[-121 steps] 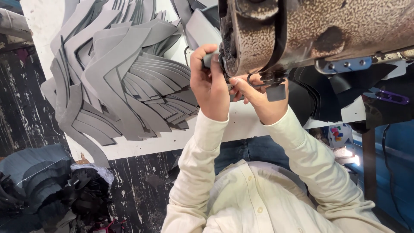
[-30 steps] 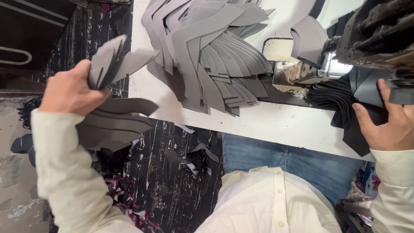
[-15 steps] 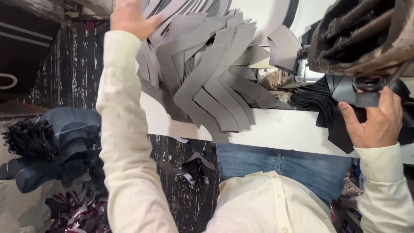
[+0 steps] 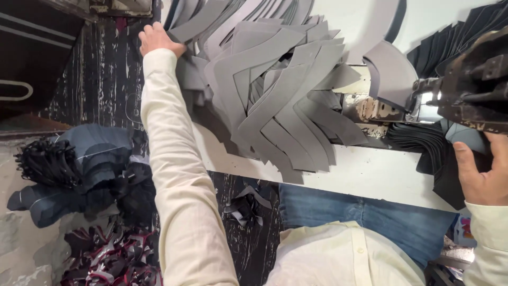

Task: Stitch various shoe components together using an industrial sewing machine.

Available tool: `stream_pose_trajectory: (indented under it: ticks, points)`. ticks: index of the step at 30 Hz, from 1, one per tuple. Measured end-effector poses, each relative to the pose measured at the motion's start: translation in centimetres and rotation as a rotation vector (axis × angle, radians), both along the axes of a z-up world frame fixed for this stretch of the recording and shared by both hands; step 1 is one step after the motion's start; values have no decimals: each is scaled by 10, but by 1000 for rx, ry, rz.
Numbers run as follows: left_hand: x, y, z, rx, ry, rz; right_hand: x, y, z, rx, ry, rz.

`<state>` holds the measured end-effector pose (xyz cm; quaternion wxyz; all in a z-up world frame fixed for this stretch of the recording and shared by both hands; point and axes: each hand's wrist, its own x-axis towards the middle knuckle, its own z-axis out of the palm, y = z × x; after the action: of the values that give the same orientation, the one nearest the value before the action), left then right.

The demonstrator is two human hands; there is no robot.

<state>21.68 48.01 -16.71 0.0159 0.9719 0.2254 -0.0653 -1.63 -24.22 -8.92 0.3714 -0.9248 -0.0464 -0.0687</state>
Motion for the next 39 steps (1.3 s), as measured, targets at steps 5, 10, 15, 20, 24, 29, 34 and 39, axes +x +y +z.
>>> stream_pose_trajectory:
  ticks: [5,10,15,20,24,29,34,39]
  points:
    - [-3,23,-5,-91,-113,83,0,-5,-6,-49,-13,-25]
    - [-23,8,28,-137,-78,105,1,-4,-3,-99,-41,10]
    - [-24,20,16,-222,-80,148,1,-4,-6,-83,-32,-16]
    - [-28,15,23,-201,-112,181,-2,7,6,-215,-59,-78]
    - [-52,28,36,-197,-4,321,3,8,16,-226,-109,-35]
    - [-76,81,66,-63,-358,185,4,8,23,-12,-83,-21]
    - [-144,-6,226,-424,-596,-353,1,-48,-49,-103,137,-287]
    - [-174,-172,300,-837,-477,-444,22,-18,8,442,87,-127]
